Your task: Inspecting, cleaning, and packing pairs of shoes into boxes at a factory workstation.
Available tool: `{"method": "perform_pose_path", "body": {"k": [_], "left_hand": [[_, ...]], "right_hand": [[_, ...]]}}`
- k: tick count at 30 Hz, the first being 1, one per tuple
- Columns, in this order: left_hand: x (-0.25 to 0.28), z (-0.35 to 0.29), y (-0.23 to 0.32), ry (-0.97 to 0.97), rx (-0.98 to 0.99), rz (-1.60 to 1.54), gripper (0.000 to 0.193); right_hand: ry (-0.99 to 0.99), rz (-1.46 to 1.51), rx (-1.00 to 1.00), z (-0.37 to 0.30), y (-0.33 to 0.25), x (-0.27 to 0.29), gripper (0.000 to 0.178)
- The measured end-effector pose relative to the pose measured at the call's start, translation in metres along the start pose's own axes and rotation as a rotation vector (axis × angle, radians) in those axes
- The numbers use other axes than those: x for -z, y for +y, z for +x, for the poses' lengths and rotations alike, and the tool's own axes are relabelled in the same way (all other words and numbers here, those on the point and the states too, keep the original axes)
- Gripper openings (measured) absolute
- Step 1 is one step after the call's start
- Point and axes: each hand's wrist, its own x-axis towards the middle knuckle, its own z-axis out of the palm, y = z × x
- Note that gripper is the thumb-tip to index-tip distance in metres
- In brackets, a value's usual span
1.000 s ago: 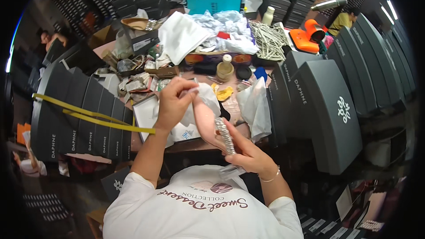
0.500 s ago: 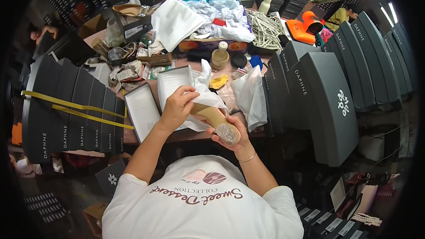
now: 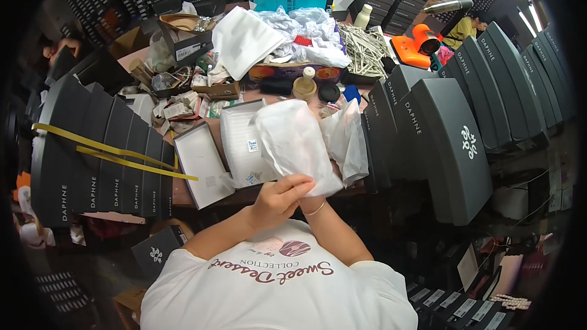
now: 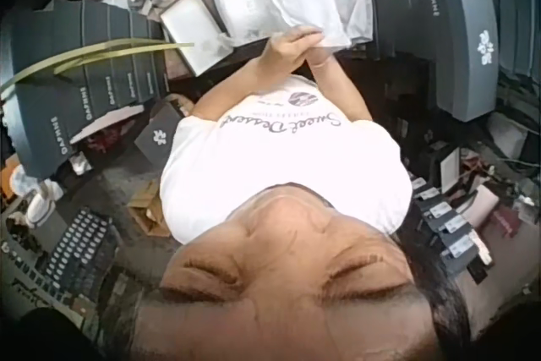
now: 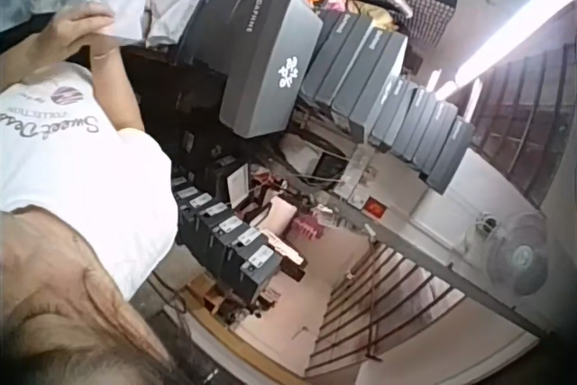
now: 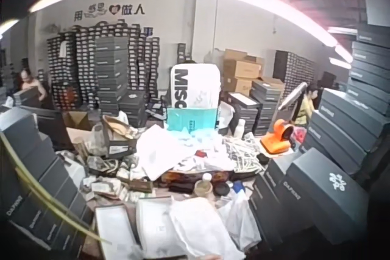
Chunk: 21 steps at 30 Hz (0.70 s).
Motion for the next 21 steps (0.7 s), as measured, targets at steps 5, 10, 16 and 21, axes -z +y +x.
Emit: {"method": "perform_pose_path", "body": {"k": [5, 10, 16, 21], "left_hand": [[-0.017, -0.033, 0.014, -0.046, 0.002, -0.209, 0.03], [-0.005, -0.042, 0.008, -0.165, 0.067, -0.182, 0.044], [0.016, -0.059, -0.034, 0.499, 1.149, -1.306, 0.082], [0.066, -0.07, -0.096, 0.957, 0.954, -1.111, 0.057]], "right_hand": [[-0.032, 0.081, -0.014, -0.021, -0.015, -0.005, 0.045], [0.026, 0.018, 0.016, -0.022, -0.005, -0.005, 0.05], [-0.071, -0.744, 0.265, -0.029, 0.03, -0.021, 0.057], [-0.59, -1.188, 0.171, -0.046, 0.059, -0.02, 0.062]]}}
